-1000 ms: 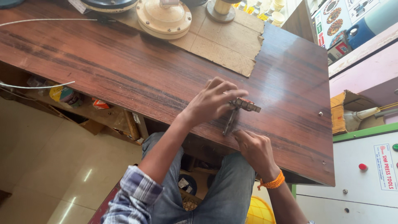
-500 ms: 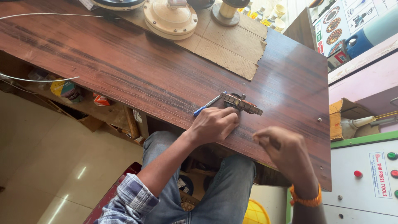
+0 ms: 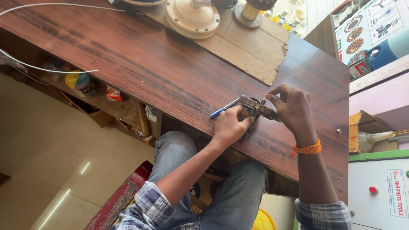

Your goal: The person sits at a workbench and repeatedly adjusts a small motor stator with copper windings, using a pen to probe and align the windings. They rotate the stator, check alignment, and continue fine-tuning the internal components throughout the clip.

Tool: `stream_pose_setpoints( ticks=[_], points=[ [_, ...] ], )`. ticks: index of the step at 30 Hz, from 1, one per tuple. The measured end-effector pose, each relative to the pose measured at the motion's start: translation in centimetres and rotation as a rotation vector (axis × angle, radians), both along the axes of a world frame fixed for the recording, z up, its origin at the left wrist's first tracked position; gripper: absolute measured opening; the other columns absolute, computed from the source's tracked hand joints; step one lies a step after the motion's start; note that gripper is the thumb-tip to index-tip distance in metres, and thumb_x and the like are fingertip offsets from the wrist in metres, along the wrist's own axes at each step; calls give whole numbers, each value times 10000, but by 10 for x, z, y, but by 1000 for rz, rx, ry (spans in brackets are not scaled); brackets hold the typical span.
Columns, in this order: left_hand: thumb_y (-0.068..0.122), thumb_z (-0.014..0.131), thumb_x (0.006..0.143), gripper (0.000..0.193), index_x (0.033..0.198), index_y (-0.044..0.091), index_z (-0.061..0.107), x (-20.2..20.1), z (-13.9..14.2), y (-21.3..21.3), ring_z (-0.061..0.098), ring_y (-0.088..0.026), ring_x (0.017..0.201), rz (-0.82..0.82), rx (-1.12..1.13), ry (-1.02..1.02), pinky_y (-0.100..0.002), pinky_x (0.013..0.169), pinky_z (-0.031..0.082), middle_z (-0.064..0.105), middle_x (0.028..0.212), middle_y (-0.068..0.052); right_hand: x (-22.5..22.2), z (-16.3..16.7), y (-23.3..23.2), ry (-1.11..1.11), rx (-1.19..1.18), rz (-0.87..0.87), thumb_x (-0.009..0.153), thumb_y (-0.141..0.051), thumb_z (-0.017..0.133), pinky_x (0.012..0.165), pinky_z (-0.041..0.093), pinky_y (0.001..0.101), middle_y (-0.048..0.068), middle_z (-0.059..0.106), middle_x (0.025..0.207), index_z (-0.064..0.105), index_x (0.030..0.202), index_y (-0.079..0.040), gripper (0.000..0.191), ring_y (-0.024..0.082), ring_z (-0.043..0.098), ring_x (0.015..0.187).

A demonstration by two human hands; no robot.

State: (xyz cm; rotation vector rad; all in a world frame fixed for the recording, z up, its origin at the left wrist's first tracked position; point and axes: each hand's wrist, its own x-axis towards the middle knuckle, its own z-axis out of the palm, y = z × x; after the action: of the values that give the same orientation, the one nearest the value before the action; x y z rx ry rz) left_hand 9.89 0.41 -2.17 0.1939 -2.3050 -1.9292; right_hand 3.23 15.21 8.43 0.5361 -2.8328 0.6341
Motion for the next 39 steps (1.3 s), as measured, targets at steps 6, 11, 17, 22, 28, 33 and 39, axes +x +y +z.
stream_pose_setpoints(
  ticks=[6, 11, 17, 22, 28, 33, 39],
  points=[
    [314, 750, 861, 235, 929, 89, 761, -6, 3, 13, 759, -296, 858, 103, 64, 122, -422, 779, 563, 787, 876, -104, -24, -22, 27, -56, 53, -63, 880, -185, 802, 560, 421, 378, 98, 572, 584, 798, 968, -35, 175, 166, 507, 541],
    [311, 737, 893, 232, 935, 82, 737, 7, 5, 16, 755, -268, 804, 94, 42, 79, -425, 748, 565, 764, 845, -81, -36, -33, 47, -84, 2, -152, 894, -187, 793, 550, 428, 369, 59, 592, 600, 803, 995, -50, 171, 128, 510, 557],
    [185, 788, 901, 420, 1275, 107, 612, -1, 10, 2, 639, -240, 1131, 97, -457, 952, -395, 980, 496, 713, 1180, -97, -40, -38, 76, -63, -48, -229, 887, -215, 811, 537, 427, 360, 59, 618, 620, 814, 1008, -59, 198, 113, 517, 557],
    [221, 790, 898, 678, 1502, 162, 486, -40, 7, -18, 651, -216, 1132, -306, -416, 899, -396, 1088, 458, 702, 1157, -31, -22, -12, 85, 47, -119, -179, 934, -212, 816, 569, 443, 290, 44, 664, 711, 800, 1020, -27, 205, 71, 556, 626],
    [209, 776, 913, 627, 1479, 157, 510, -41, 6, -16, 639, -231, 1157, -366, -330, 784, -406, 1096, 450, 680, 1205, -47, 35, 34, 76, -236, -458, -223, 955, -158, 763, 488, 310, 262, -9, 609, 724, 767, 1029, -4, 171, 67, 428, 574],
    [181, 770, 900, 581, 1438, 141, 553, -46, 11, -17, 587, -267, 1203, -395, -336, 747, -431, 1095, 417, 651, 1257, -84, 67, 31, 48, -199, -332, -9, 921, -105, 759, 506, 369, 216, -54, 644, 698, 768, 957, -9, 103, 3, 478, 613],
    [130, 811, 809, 414, 1210, 179, 719, -61, 15, -22, 586, -269, 1207, -515, -350, 642, -437, 1075, 417, 671, 1158, -42, 93, -9, 21, -217, -217, -33, 884, -81, 776, 471, 346, 282, 5, 554, 590, 778, 928, -30, 68, 54, 427, 552]
  ],
)
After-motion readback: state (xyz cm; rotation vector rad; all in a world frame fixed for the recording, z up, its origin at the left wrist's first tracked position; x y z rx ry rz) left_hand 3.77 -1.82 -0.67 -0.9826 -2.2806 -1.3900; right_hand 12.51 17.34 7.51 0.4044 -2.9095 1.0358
